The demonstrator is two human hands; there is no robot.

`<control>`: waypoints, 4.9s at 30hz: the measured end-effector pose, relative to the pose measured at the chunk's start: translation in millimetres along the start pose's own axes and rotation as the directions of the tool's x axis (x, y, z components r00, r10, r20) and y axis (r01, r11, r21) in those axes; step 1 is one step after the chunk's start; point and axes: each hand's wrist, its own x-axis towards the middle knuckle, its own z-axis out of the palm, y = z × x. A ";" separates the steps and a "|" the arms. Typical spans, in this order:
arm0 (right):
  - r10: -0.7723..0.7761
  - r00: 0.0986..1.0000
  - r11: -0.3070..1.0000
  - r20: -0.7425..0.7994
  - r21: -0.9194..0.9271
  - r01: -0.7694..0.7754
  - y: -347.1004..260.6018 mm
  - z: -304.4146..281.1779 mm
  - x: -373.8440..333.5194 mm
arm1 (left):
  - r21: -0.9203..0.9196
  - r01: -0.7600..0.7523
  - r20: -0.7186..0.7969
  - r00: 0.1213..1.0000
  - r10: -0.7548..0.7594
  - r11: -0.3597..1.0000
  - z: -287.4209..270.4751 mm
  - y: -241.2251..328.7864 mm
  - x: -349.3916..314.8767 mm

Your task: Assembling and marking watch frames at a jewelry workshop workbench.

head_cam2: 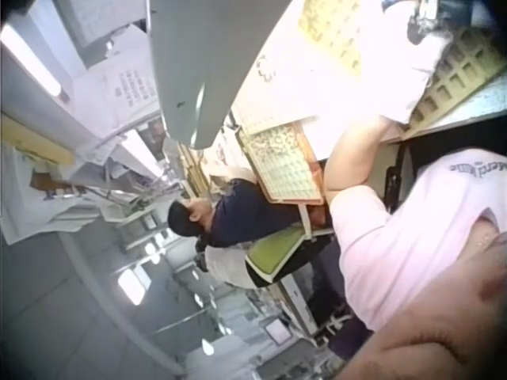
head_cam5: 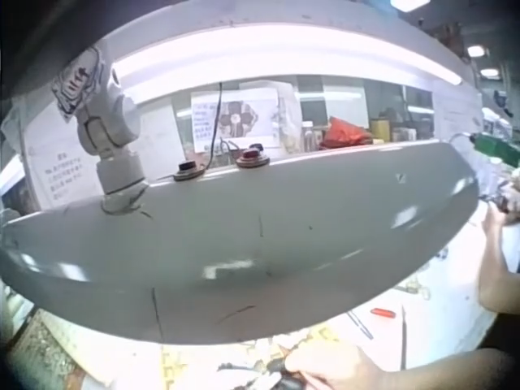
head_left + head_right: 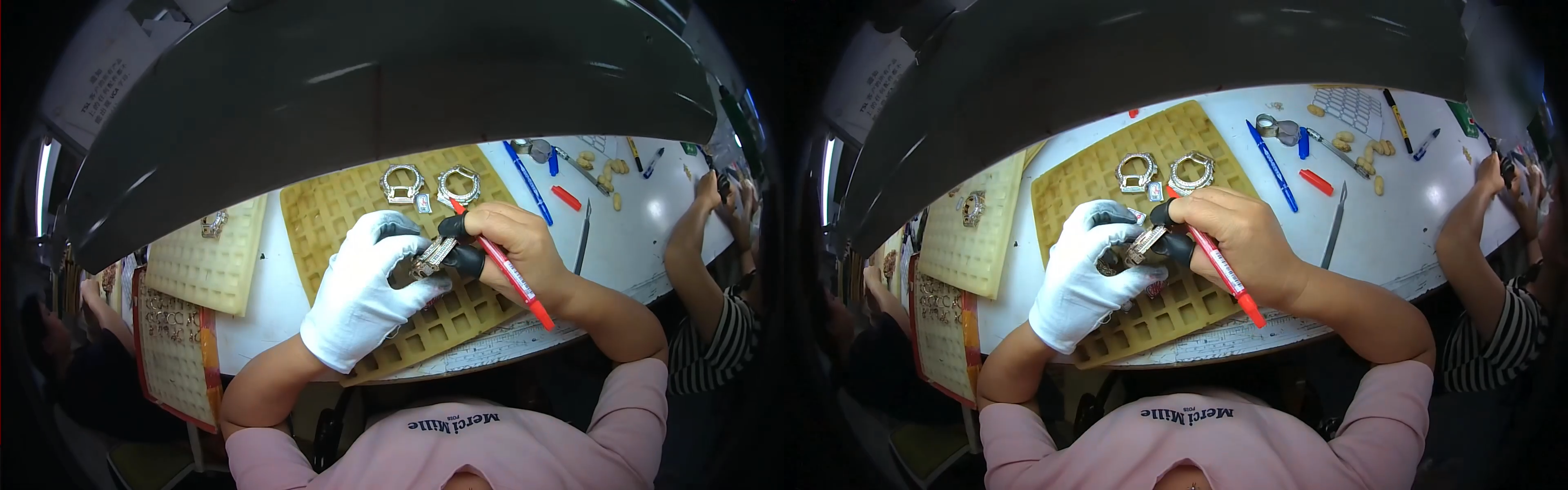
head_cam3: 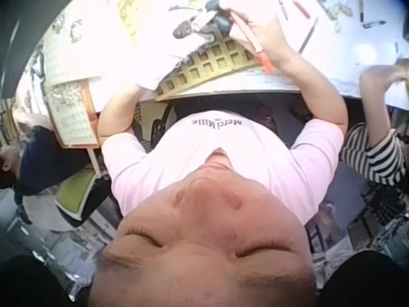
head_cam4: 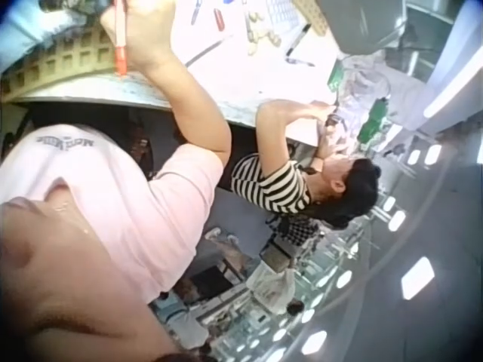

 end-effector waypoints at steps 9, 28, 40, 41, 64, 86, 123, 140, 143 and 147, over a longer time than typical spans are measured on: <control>0.314 0.944 0.907 0.100 0.263 -0.330 -3.7 -2.0 2.1 | -0.027 -0.008 -0.037 0.999 0.007 1.000 1.7 -4.4 -0.7; 0.212 0.964 0.975 0.159 0.026 -0.219 0.0 -5.3 0.8 | -0.041 0.026 -0.061 0.998 -0.029 0.999 2.5 -2.4 -1.3; 0.117 0.990 0.993 0.081 -0.010 -0.117 0.9 -4.2 0.6 | 0.008 0.009 -0.026 1.000 -0.009 1.000 0.4 -4.8 -1.5; 0.115 0.990 0.993 0.085 -0.015 -0.114 1.6 -5.0 0.5 | -0.012 -0.014 -0.039 0.999 0.014 1.000 1.9 -6.7 -1.0; 0.216 0.972 0.673 -0.093 -0.707 -0.217 53.9 -62.6 16.9 | -0.057 0.052 -0.032 0.998 -0.054 0.997 1.9 -2.5 -2.4; 0.376 0.926 0.800 0.047 0.488 -0.349 25.0 -44.3 23.2 | 0.125 -0.037 -0.044 0.998 0.043 0.991 -1.9 0.4 -0.6; -0.167 0.963 0.945 0.210 -0.244 0.217 1.7 -34.1 15.1 | 0.002 -0.026 -0.088 0.996 0.026 1.000 3.8 -6.5 -1.8; -0.027 0.985 0.545 0.173 -0.823 0.159 37.2 -61.1 17.8 | -0.035 0.074 -0.069 0.995 -0.077 0.997 1.6 -2.1 -0.5; -0.081 0.959 0.622 0.273 -0.738 0.263 22.8 -57.2 20.4 | -0.015 0.096 -0.069 0.993 -0.097 0.995 0.5 -0.7 0.0; -0.129 0.912 0.616 0.389 -0.690 0.381 20.2 -51.1 18.6 | -0.035 0.066 -0.096 0.993 -0.070 0.997 3.1 -7.0 -0.6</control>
